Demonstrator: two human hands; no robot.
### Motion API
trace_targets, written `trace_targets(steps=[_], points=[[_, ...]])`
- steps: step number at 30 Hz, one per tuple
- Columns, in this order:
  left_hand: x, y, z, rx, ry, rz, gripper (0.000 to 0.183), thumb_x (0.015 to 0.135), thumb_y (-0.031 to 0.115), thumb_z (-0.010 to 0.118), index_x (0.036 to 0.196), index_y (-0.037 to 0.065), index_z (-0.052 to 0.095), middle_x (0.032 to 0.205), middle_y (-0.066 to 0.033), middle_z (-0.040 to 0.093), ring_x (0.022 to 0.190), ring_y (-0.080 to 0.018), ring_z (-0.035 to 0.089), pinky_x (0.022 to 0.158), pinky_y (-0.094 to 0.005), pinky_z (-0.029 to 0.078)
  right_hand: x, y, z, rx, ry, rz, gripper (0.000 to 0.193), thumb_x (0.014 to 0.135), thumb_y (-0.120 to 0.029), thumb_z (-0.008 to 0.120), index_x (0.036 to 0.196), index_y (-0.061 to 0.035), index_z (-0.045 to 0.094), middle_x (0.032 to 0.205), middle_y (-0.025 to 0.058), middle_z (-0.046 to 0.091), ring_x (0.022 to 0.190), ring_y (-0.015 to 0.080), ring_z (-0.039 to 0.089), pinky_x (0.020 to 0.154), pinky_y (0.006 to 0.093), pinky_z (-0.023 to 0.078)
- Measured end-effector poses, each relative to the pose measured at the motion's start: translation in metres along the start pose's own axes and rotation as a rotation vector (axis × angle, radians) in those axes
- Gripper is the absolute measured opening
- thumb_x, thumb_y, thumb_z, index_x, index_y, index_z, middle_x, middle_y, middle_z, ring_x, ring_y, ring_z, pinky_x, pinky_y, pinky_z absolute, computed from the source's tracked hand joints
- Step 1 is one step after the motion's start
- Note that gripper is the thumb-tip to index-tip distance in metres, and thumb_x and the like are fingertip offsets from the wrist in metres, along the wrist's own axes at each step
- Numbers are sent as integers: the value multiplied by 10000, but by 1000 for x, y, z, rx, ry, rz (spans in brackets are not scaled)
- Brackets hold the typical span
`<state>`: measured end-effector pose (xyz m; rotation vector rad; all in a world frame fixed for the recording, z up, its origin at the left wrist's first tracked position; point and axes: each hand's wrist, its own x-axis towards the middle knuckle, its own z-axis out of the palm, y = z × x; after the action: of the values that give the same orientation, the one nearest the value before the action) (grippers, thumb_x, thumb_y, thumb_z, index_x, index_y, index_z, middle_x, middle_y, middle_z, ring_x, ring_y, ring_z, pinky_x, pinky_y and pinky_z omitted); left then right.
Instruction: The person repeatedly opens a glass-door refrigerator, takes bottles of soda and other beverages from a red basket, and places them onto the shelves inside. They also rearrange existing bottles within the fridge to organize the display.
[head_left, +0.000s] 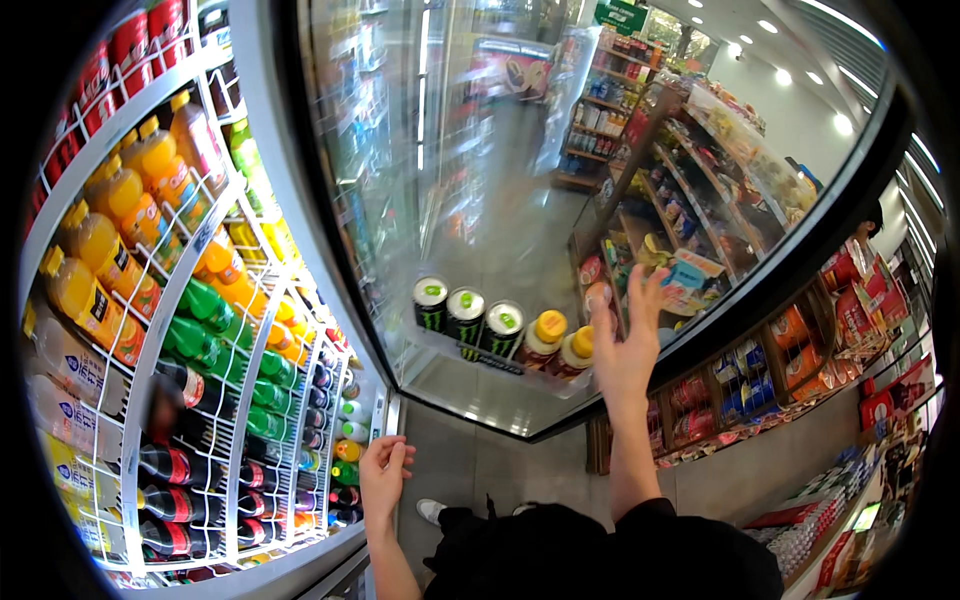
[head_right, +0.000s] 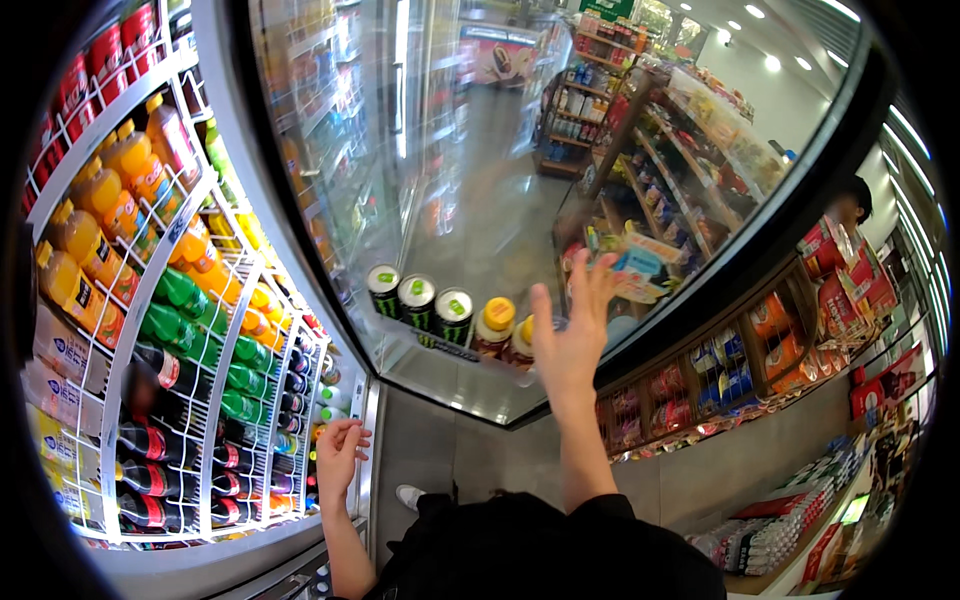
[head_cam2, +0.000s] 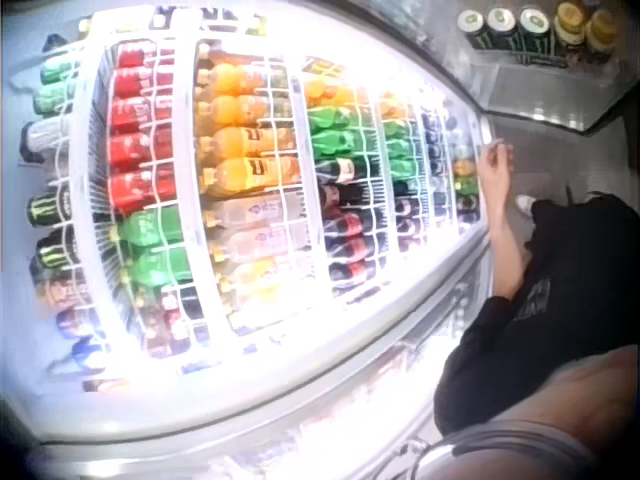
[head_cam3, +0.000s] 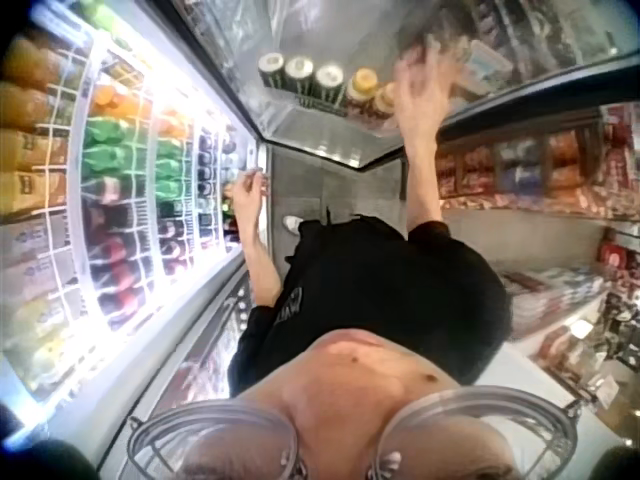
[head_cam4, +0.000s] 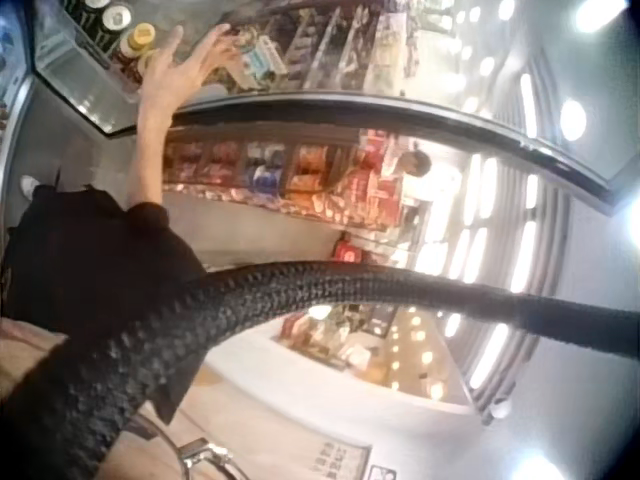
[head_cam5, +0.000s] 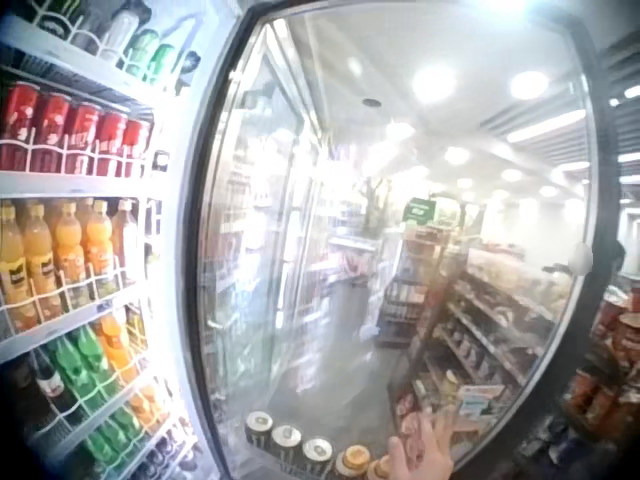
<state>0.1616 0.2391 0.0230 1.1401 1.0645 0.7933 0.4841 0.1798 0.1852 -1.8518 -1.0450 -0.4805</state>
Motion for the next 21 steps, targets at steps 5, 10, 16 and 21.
trace_targets(steps=[5, 10, 16, 21], points=[[-24, -4, 63, -55, -60, -26, 170, 977, 110, 574, 1101, 2, 616, 945, -109, 708, 795, -151, 673, 617, -255, 543, -13, 41, -47, 374, -4, 25, 366, 941, -92, 629, 1284, 30, 590, 1415, 230, 495, 1305, 334, 489, 1082, 388, 374], [-47, -13, 128, -6, -148, 51, 364, 925, 91, 656, 1246, -4, 514, 1336, -172, 528, 1083, -210, 632, 719, -285, 571, -43, 115, -105, 619, 385, 146, 145, 978, -29, 561, 1055, 65, 639, 968, 102, 659, 868, 137, 630, 828, 249, 500], [-78, -5, 215, 58, -353, 236, 661, 887, 88, 705, 1435, 20, 341, 1444, -166, 404, 1356, -307, 414, 954, -357, 506, -47, 194, -128, 528, 8, 412, 314, 1041, -256, 503, 1207, -12, 611, 1105, 70, 655, 996, 122, 615, 835, 258, 493], [-100, -19, 260, 128, -452, 236, 508, 914, 82, 678, 1363, 0, 456, 1367, -165, 498, 1297, -239, 482, 938, -325, 503, -70, 194, -118, 755, -348, 356, 415, 1037, -361, 490, 1267, -26, 571, 1090, 102, 667, 1014, 152, 597, 913, 309, 468]])
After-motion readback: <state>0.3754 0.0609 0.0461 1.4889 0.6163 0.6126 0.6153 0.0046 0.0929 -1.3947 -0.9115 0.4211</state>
